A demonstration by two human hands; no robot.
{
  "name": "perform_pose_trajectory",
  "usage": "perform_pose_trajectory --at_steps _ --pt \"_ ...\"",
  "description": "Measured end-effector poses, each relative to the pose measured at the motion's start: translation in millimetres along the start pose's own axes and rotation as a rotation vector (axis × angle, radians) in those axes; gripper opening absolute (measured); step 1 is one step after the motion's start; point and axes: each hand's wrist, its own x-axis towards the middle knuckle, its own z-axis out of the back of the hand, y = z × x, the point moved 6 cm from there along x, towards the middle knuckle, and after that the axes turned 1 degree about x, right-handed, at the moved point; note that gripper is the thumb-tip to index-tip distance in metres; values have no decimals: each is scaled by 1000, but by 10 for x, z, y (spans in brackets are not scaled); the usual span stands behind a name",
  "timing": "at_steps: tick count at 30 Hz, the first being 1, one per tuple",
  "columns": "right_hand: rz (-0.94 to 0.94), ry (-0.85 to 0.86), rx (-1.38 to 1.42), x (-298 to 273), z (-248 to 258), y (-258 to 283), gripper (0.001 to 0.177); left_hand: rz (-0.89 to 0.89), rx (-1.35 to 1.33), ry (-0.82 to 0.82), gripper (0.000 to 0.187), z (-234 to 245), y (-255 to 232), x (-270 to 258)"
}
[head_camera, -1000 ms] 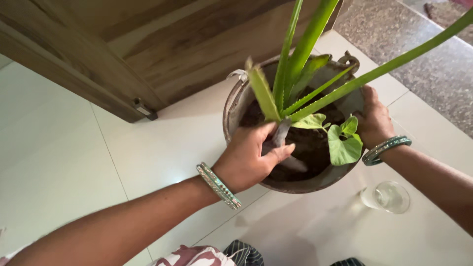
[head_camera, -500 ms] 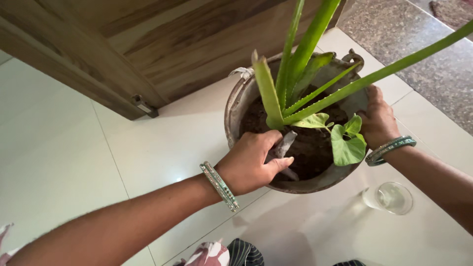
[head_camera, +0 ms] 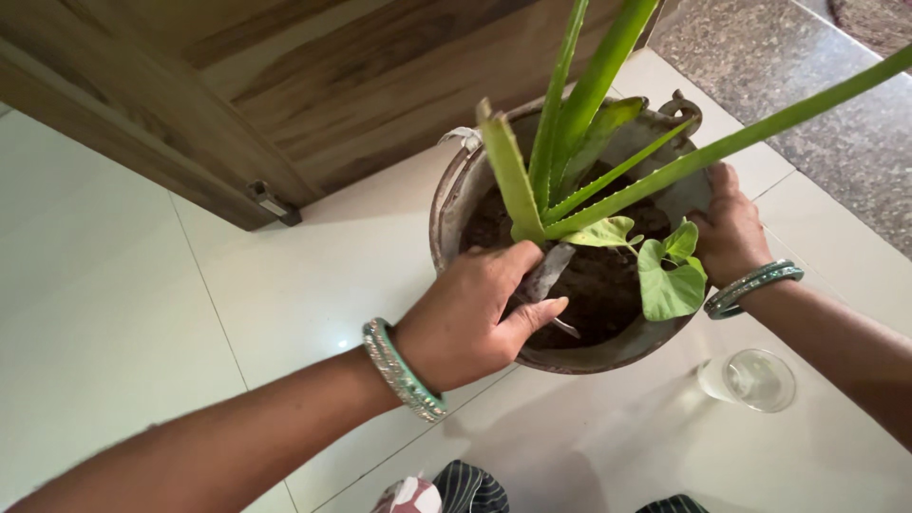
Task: The person loosens the soil around an aloe vera plant in a pot using a small metal trowel. They then walk to a kitchen sink, fill a glass with water, and return to pour the water into the pot. Finally, they use their hands to pat down and settle the soil around the plant.
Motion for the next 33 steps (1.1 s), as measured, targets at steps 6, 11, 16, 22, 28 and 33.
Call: perform_pose_trajectory --at_steps 6,11,16,22,28,33 --pt "-108 24 11 2 11 15 62 195 -70 118 29 -112 151 -6" --pt "-83 -7 17 -2 52 116 63 6 -122 5 28 -155 10 50" --pt "-39 -25 62 -5 47 58 63 155 -142 45 25 -163 49 79" --pt "41 -47 60 2 24 67 72 191 -171 81 22 -208 -20 153" --pt "-31 -30 74 -11 33 80 69 182 -169 82 21 -162 -77 92" --pt "-72 -15 71 2 38 79 70 54 -147 38 26 -66 -117 119"
